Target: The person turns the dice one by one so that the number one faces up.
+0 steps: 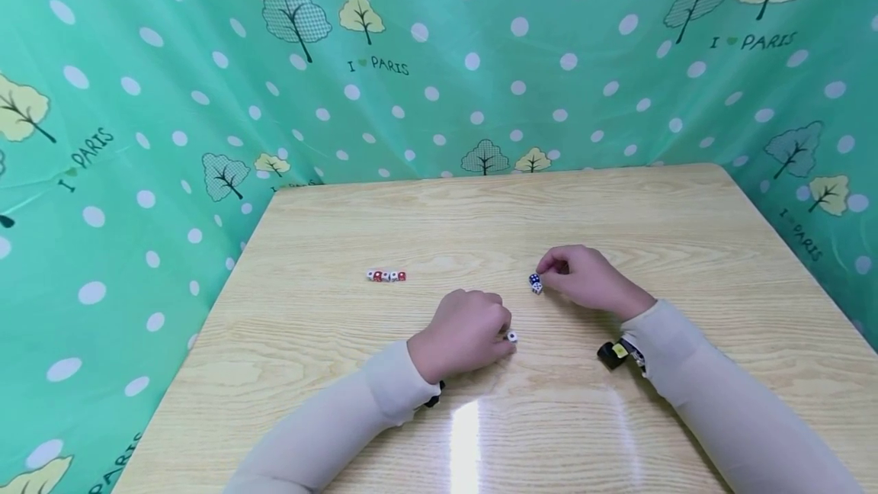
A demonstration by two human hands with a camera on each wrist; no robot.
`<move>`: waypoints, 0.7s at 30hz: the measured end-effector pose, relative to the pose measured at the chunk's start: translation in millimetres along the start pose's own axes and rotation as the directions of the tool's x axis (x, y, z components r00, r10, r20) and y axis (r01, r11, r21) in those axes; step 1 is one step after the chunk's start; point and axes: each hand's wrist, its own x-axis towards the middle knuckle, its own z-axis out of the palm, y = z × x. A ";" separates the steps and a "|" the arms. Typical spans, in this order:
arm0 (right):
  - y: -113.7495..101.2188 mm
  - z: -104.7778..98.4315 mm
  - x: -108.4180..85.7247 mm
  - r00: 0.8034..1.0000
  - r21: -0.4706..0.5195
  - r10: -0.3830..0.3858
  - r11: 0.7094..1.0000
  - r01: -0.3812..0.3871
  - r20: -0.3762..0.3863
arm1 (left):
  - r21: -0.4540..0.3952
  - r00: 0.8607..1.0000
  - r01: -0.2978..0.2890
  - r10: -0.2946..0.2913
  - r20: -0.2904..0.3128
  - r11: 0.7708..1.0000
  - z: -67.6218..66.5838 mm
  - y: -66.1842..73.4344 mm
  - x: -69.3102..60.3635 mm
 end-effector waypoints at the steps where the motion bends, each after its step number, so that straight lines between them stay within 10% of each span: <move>1: -0.4 -0.1 -0.2 1.000 -0.002 -0.002 1.000 0.002 0.003 | 0.004 1.000 -0.002 0.002 -0.004 1.000 -0.1 0.6 0.6; 21: -7.0 2.5 -3.9 0.999 -0.013 0.051 0.999 -0.050 0.018 | -0.036 1.000 0.016 -0.016 -0.014 0.999 -7.6 -7.9 -7.0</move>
